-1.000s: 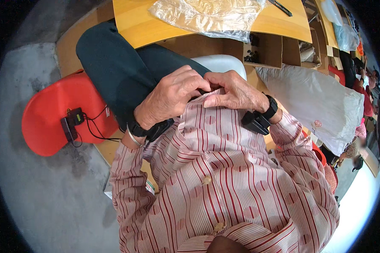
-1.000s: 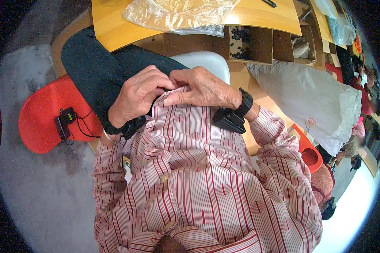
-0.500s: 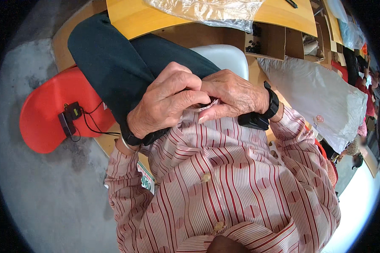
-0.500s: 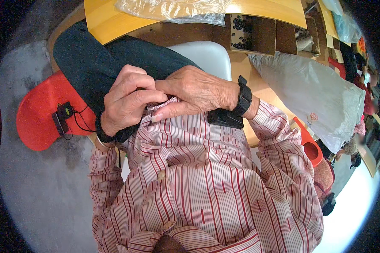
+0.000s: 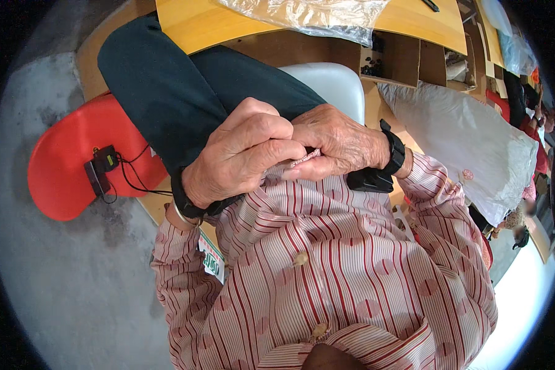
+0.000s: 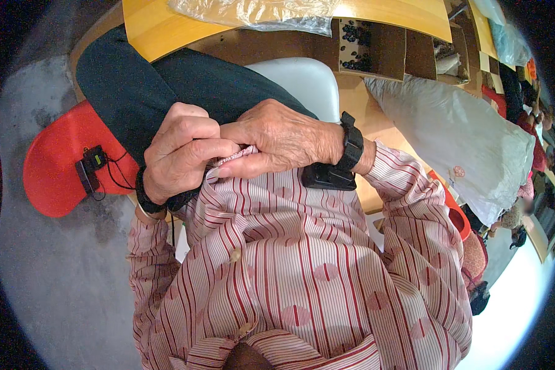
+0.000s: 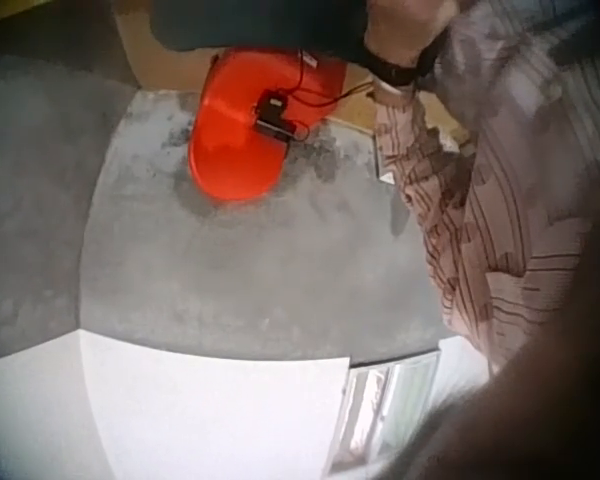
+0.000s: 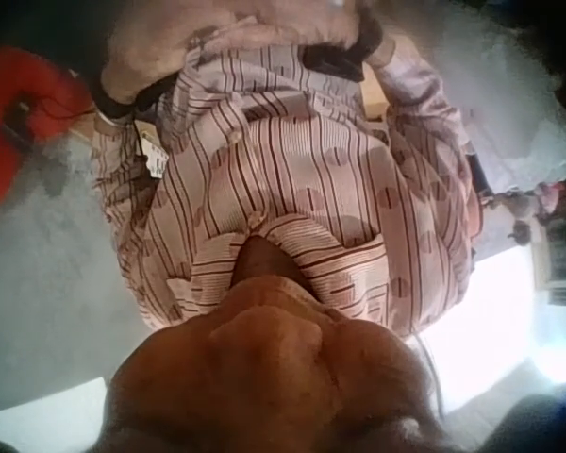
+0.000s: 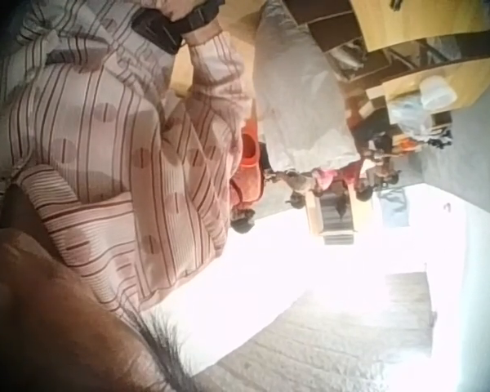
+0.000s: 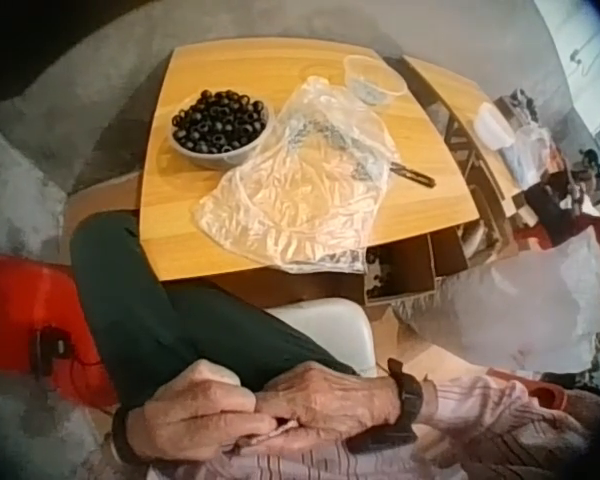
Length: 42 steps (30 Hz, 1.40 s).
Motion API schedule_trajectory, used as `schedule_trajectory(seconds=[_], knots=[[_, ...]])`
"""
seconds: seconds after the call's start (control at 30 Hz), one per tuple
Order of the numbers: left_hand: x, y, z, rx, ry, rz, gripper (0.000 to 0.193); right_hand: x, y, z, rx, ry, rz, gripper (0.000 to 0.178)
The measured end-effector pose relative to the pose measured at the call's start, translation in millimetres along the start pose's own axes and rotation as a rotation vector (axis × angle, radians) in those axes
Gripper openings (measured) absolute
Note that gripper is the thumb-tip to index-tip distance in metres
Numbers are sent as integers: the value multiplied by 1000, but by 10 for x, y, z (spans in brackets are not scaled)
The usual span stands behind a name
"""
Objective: The person assembles small black plastic rings and plastic pins by hand, taking the components from storage bins and plastic bags.
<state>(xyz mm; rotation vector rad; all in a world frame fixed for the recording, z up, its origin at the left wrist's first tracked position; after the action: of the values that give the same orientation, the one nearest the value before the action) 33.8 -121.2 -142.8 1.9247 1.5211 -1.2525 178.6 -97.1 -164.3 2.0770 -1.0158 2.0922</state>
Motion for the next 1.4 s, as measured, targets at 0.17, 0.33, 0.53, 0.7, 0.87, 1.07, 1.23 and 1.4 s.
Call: schedule_trajectory(seconds=[0.17, 0.33, 0.53, 0.7, 0.87, 1.07, 1.23, 1.4], knots=[[20, 17, 9, 24, -4, -45, 28, -34, 8, 12, -16, 34, -6, 32], [78, 8, 24, 15, -42, -40, 28, -113, 87, 24, 22, 49, -14, 36], [95, -21, 32, -12, -63, -17, 28, -125, 115, -1, 47, 77, -49, 38], [69, -76, 44, -40, -81, -20, 26, -80, 102, -66, 79, 90, -61, 37], [78, -118, 83, 15, -146, 56, 23, -60, 63, -41, 14, 37, 70, 37], [-8, -199, 169, -19, -270, 145, 19, 89, 34, -111, 25, -43, 332, 43], [42, -175, 355, -232, -573, 482, 13, 133, 44, -130, 19, -98, 516, 43], [12, -155, 352, -154, -553, 385, 13, 132, 59, -133, 35, -119, 528, 43]])
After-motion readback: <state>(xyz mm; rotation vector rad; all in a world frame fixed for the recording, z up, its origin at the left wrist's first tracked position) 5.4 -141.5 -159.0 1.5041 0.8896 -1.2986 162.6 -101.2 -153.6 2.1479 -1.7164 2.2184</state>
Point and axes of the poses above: each hand's wrist, its own z-axis away from the middle knuckle, its own y-axis out of the palm, x = y × z, the point moved 4 cm from there along -z, towards the middle knuckle, and after that the axes turned 12 degrees about z, right-handed, at the moved point
